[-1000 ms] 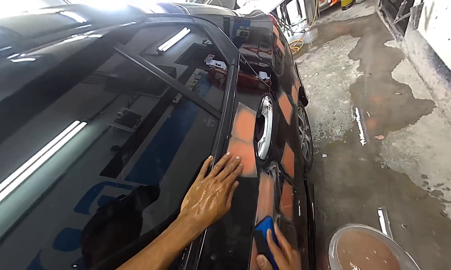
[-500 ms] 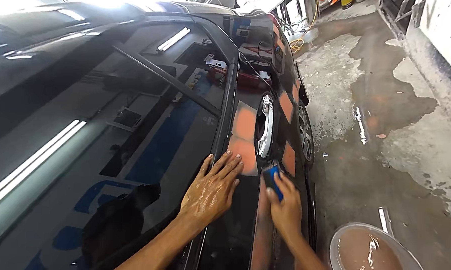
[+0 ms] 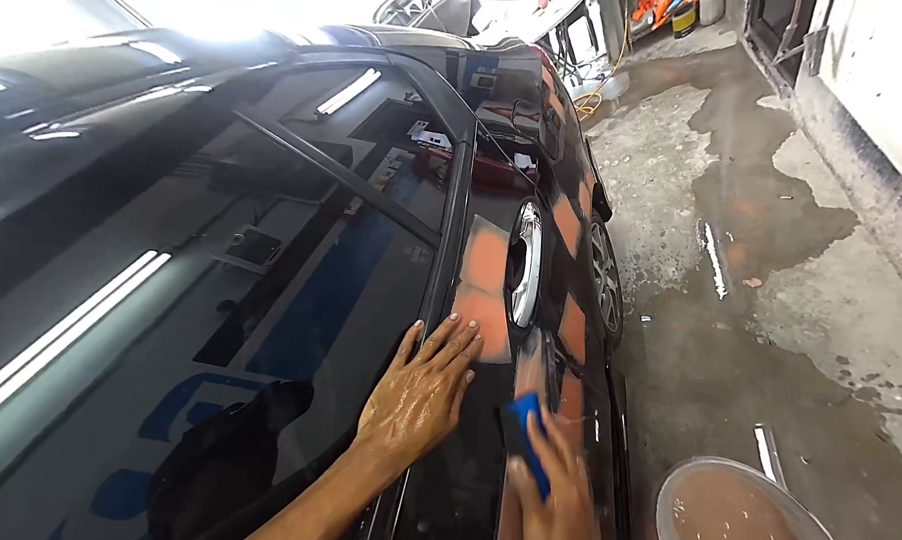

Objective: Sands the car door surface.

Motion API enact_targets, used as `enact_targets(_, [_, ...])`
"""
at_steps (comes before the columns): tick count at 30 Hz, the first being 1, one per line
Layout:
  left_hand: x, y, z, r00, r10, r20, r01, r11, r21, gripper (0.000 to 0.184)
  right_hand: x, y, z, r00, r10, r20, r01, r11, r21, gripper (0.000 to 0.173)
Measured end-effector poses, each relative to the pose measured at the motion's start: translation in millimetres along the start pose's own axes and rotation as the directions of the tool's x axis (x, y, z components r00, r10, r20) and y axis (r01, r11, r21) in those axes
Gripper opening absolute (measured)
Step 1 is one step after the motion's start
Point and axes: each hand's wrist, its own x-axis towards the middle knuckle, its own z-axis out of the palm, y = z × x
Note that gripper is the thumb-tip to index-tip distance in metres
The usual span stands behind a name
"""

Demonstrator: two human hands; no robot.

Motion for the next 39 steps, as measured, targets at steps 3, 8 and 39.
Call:
enact_targets(3, [1.5, -0.5, -0.1, 1.0, -0.006, -0.001, 0.006, 1.0, 0.006, 0.05, 19.6, 15.2, 4.3, 0.998, -0.034, -0.046, 0.035, 0.999, 0.012, 0.044])
enact_targets(8, [0.4, 0.4, 0.4, 1.0, -0.004, 0.012, 0.004, 1.0, 0.008, 0.05, 88.5, 35.3, 6.1, 0.992, 0.121, -0.028, -0.121, 0.993, 0.001, 0.044])
enact_targets(39, [1.1, 0.6, -0.9, 1.0, -0.005, 0.002, 0.005, 1.0, 0.004, 0.049, -27.2, 50.9, -1.4, 0.999, 0.022, -0.038, -0.021, 0.999, 0.024, 0.044])
